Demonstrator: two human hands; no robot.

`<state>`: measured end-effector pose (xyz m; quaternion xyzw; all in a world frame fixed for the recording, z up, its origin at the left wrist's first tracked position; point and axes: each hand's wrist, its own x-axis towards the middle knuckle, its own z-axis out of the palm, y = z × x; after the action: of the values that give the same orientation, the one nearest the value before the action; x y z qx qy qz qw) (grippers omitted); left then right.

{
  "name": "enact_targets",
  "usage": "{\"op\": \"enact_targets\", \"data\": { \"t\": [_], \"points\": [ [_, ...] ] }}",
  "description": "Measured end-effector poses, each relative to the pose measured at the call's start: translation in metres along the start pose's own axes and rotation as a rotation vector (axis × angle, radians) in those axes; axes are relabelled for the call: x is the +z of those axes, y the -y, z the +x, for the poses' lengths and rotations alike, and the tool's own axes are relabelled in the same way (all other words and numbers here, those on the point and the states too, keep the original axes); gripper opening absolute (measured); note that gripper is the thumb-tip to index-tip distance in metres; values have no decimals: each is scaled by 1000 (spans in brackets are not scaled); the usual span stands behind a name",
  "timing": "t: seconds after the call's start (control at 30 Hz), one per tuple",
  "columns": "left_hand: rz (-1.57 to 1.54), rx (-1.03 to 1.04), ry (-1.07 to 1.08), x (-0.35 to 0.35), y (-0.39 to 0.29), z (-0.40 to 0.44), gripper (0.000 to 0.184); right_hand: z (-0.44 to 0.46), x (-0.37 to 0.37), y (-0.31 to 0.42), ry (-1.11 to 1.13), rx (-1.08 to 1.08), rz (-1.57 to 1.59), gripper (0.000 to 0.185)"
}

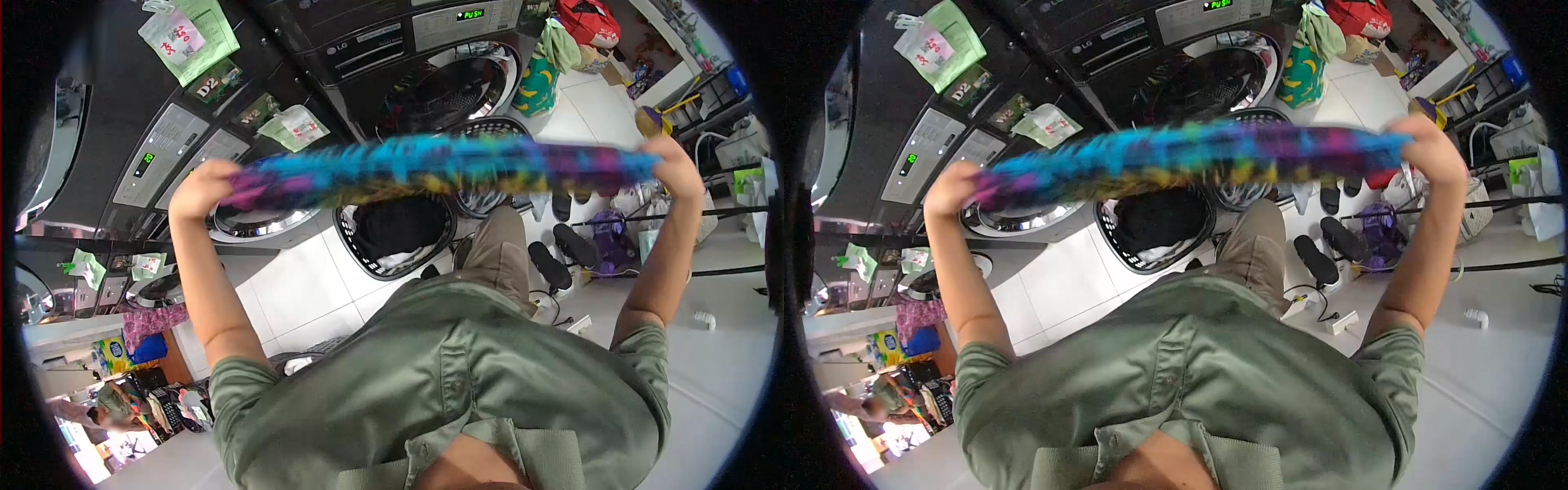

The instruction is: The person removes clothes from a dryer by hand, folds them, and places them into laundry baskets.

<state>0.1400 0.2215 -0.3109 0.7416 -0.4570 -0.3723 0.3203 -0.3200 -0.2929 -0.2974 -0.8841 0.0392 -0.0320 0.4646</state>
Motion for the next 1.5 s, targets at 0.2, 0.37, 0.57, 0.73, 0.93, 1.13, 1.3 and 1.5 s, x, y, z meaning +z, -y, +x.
{"op": "enact_targets", "data": {
  "t": [0.2, 0.37, 0.57, 0.73, 0.93, 1.13, 1.3, 1.5],
  "points": [
    [-1090, 94, -831, 169, 52, 56, 46, 34, 87, -28, -604, 197, 1092, 34],
    [-1977, -452, -297, 323, 60, -62, 55, -53, 263, -20, -592, 968, 1612, 55],
    [-605, -750, 174, 347, 130, -148, 40, -106, 288, -40, -127, 1143, 1068, 47],
    [-564, -398, -372, 320, 21, -75, 37, -57, 258, -17, 311, 251, 119, 63],
    [-835, -638, 302, 301, 65, 7, 43, 4, 258, -68, 534, 699, 47, 53],
    [-1787, -329, -104, 265, 66, 47, 59, 86, 273, 33, -44, 680, 915, 56],
    [-1824, -163, -419, 290, 166, 55, 61, 178, 424, 2, 8, 473, 545, 63],
    [-329, -776, -768, 378, 322, 59, 75, 180, 465, -125, 80, 375, 435, 51]
  ]
}}
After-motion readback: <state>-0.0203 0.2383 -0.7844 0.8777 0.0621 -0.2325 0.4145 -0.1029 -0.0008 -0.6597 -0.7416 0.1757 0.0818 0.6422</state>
